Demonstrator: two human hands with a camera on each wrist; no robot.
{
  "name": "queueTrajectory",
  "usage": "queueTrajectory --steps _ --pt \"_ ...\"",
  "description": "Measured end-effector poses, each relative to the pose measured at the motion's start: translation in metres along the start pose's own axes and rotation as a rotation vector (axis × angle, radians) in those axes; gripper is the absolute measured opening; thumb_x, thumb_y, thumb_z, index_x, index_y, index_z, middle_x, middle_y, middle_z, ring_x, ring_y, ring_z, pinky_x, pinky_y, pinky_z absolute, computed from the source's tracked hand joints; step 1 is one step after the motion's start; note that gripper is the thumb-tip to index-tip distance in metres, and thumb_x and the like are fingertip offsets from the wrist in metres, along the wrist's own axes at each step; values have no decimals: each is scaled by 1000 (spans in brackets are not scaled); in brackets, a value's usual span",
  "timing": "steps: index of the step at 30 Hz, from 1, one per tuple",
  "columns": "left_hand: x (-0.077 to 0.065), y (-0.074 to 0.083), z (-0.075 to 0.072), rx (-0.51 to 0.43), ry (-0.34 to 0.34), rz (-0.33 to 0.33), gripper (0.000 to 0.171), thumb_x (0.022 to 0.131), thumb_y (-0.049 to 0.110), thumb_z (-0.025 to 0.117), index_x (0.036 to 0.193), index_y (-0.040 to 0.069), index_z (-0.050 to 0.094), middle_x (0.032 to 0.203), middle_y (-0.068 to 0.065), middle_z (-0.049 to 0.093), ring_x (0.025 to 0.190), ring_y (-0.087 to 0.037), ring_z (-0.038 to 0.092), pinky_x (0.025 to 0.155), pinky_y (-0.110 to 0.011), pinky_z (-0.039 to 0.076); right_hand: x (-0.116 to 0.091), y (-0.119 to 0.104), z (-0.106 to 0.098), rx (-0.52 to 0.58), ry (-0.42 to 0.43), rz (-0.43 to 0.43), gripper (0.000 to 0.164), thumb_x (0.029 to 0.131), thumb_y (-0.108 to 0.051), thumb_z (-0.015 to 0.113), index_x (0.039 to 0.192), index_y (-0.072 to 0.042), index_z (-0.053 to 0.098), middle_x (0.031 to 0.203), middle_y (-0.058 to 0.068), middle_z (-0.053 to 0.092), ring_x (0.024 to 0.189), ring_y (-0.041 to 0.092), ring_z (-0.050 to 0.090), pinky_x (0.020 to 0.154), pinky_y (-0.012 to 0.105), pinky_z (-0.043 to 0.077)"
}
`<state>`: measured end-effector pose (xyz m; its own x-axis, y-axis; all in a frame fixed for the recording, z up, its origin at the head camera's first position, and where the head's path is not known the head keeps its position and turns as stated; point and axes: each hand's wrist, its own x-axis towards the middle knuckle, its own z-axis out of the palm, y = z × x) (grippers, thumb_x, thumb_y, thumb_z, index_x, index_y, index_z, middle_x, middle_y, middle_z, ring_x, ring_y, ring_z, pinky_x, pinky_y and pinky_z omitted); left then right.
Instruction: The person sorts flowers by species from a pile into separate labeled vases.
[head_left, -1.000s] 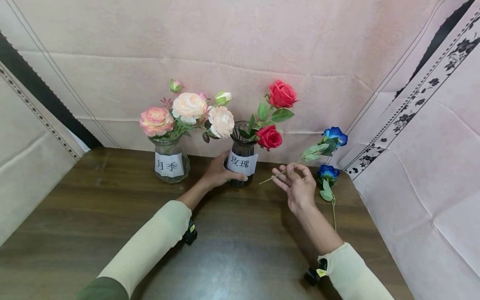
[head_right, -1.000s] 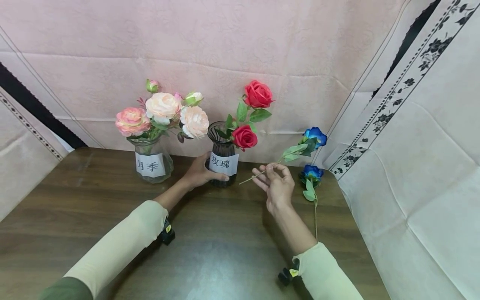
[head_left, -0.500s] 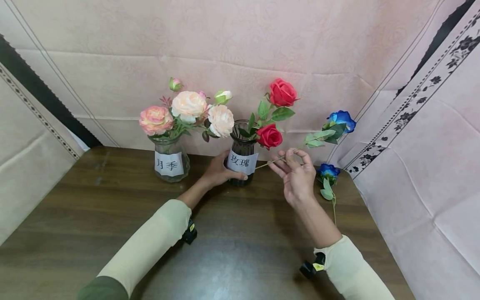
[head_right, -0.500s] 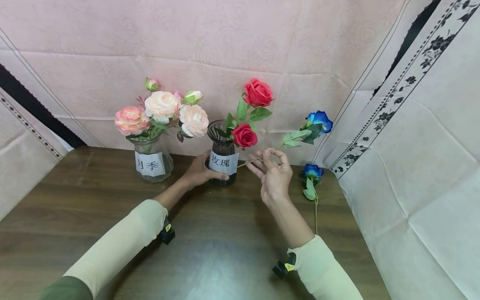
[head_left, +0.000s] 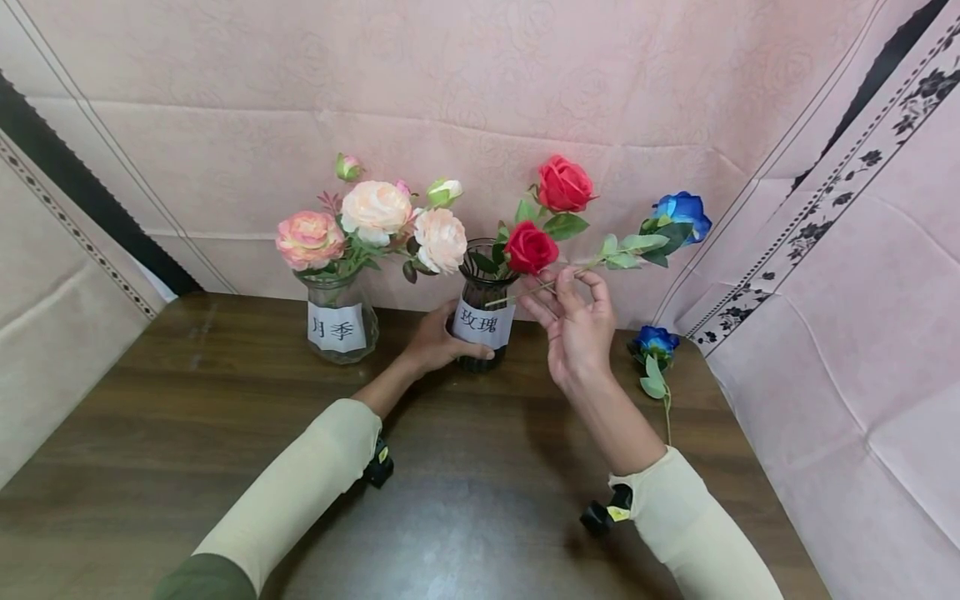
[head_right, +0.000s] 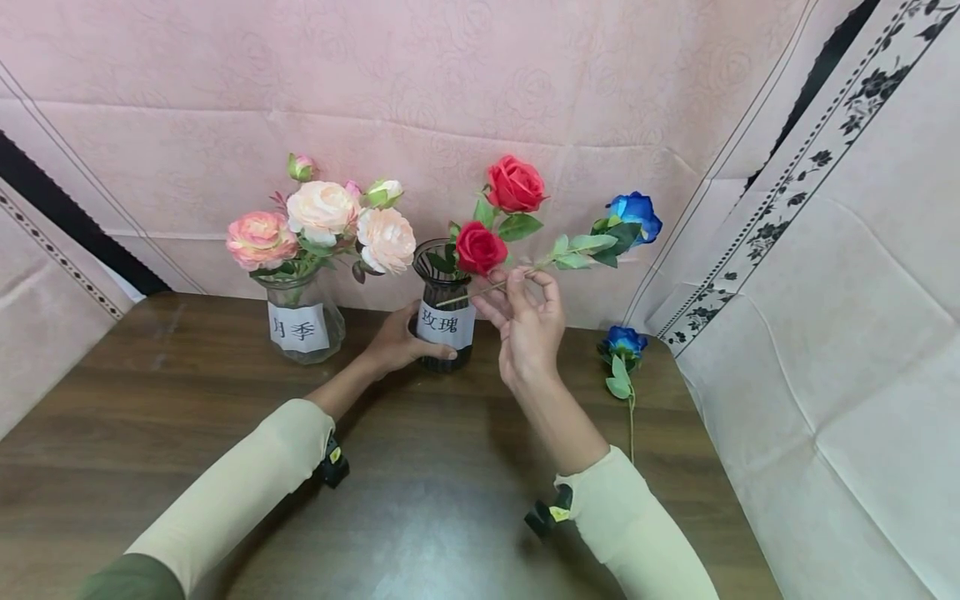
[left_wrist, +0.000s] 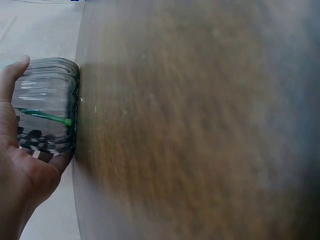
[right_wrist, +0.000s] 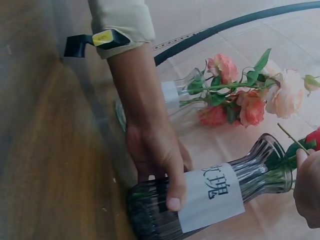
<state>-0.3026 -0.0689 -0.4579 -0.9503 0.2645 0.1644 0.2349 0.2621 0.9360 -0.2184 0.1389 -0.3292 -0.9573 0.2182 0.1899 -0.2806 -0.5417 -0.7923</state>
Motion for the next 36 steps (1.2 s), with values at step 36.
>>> queueTrajectory --steps 36 --pt "-3 4 0 -21 8 -13 80 77 25 106 146 17 66 132 -9 79 120 -29 75 108 -50 59 26 30 12 -309 99 -215 18 115 -13 66 97 -17 70 97 -1 79 95 19 78 87 33 67"
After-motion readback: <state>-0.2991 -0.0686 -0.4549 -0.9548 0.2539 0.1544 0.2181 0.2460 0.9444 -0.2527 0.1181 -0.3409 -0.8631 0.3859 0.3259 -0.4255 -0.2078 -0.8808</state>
